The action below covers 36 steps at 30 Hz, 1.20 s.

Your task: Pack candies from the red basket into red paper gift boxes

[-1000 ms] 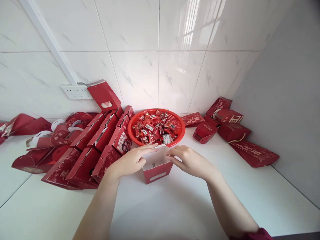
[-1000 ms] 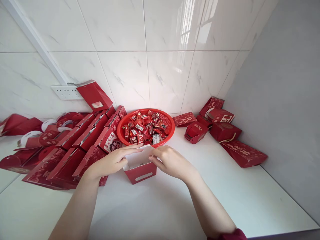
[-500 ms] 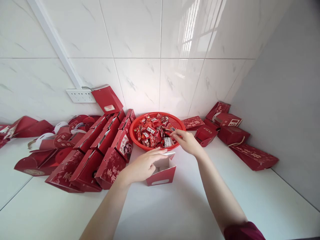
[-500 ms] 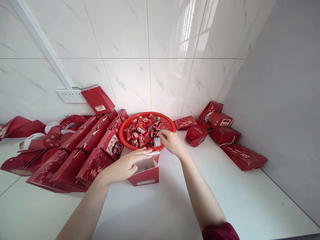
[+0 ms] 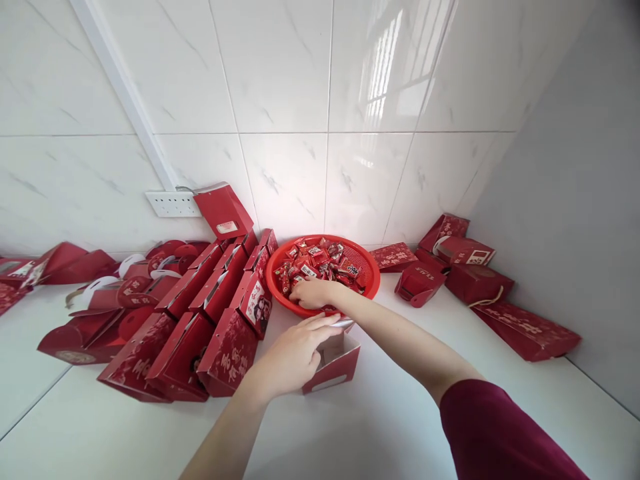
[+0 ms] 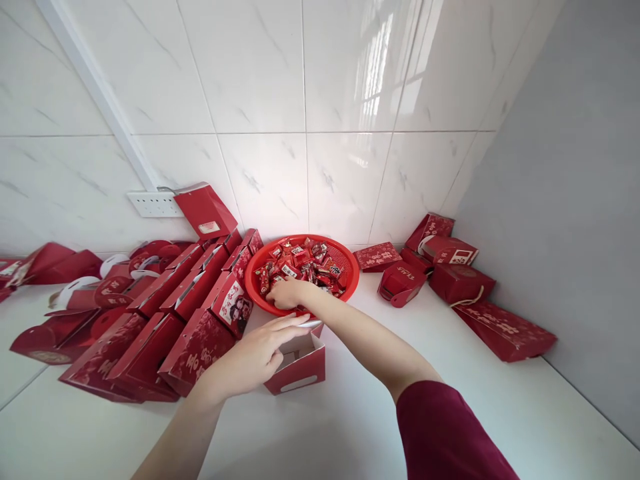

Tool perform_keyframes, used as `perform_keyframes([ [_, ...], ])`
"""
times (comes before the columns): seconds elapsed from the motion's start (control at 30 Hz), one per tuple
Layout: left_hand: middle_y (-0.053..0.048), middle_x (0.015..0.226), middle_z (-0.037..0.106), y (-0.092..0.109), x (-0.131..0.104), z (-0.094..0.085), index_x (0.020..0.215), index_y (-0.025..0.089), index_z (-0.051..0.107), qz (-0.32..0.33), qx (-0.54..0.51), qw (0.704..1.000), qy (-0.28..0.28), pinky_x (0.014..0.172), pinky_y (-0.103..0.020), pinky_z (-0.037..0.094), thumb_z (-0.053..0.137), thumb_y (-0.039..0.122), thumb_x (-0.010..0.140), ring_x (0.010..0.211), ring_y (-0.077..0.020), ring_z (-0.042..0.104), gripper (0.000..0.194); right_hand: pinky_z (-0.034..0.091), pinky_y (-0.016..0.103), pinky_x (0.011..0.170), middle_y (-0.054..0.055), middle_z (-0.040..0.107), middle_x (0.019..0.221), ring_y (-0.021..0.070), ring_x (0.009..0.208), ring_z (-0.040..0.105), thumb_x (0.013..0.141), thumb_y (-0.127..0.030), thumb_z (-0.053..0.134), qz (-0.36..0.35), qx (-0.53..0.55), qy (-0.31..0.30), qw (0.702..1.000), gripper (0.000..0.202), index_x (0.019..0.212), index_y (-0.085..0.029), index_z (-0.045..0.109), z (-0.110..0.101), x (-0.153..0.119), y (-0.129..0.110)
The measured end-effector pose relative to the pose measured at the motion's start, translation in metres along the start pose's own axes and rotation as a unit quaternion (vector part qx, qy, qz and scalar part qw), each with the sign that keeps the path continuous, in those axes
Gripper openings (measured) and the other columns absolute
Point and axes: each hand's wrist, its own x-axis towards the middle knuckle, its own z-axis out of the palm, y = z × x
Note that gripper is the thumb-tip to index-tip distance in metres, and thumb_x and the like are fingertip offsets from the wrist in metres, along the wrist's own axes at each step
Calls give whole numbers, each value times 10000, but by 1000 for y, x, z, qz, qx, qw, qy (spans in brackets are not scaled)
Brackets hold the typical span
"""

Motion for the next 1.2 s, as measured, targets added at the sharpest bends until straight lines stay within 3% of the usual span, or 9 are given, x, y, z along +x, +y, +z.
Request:
perform_keyframes([
  [0.2,111,1518,393,-2,-1,-3,1434,362,450,4,-4,1000,-26,1207,-374,299,365,-38,715,1423,-166,352,827,217,524,1120,6,708,820,221,979,615,746,-183,676,22,-48,-55,997,86,693,-236,717,7,-3,27],
  [0.4,125,1518,387,-1,0,-5,1438,374,438,13,-31,999,-21,1204,-366,306,353,-62,708,1432,-162,336,855,195,619,1074,120,682,998,274,1023,586,731,-3,575,123,-86,15,989,203,694,-161,696,2,-28,60],
  [0.57,138,1524,372,-5,1,-5,1424,399,446,15,-28,999,-24,1207,-364,301,352,-67,715,1427,-155,344,854,373,485,970,114,677,972,289,1025,566,749,-72,598,167,-80,63,981,147,745,-173,704,10,-54,92],
  [0.7,122,1520,386,-6,1,-4,1408,376,478,17,-28,999,-19,1200,-362,312,359,-63,724,1417,-163,363,821,425,359,892,106,663,983,249,998,569,806,-106,546,157,-72,117,978,160,810,-167,694,14,-65,94],
  [0.77,120,1515,396,-5,1,-4,1406,372,483,19,-29,999,-18,1197,-367,315,356,-63,724,1413,-166,370,818,424,353,907,120,637,1094,239,1029,565,847,-107,498,147,-67,158,974,205,933,-154,678,10,-65,89],
  [0.87,131,1494,424,-3,3,-5,1378,369,513,27,-35,999,-19,1187,-361,329,342,-68,724,1412,-158,371,806,370,397,1009,154,519,1319,263,1206,476,908,-124,433,125,-61,221,965,264,1100,-141,613,0,-55,78],
  [0.93,143,1470,453,-2,4,-5,1296,360,589,34,-40,998,-20,1179,-350,340,334,-69,722,1406,-151,380,760,344,380,1047,143,489,1358,246,1244,448,933,-132,402,98,-51,235,966,270,1125,-144,591,-6,-39,71],
  [1.07,83,1471,471,-6,5,-4,1243,309,633,12,-28,999,-24,1171,-368,346,350,-32,750,1386,-170,410,663,357,281,1034,100,531,1318,174,1193,497,924,-74,366,56,-22,212,975,312,1138,-149,581,-12,8,70],
  [1.2,30,1452,505,-7,5,-3,1261,277,628,7,-8,1000,-22,1153,-366,359,360,-4,771,1365,-181,438,626,359,354,1047,147,564,1305,215,1189,528,933,-105,389,78,6,172,982,345,1246,-101,535,-6,47,85],
])
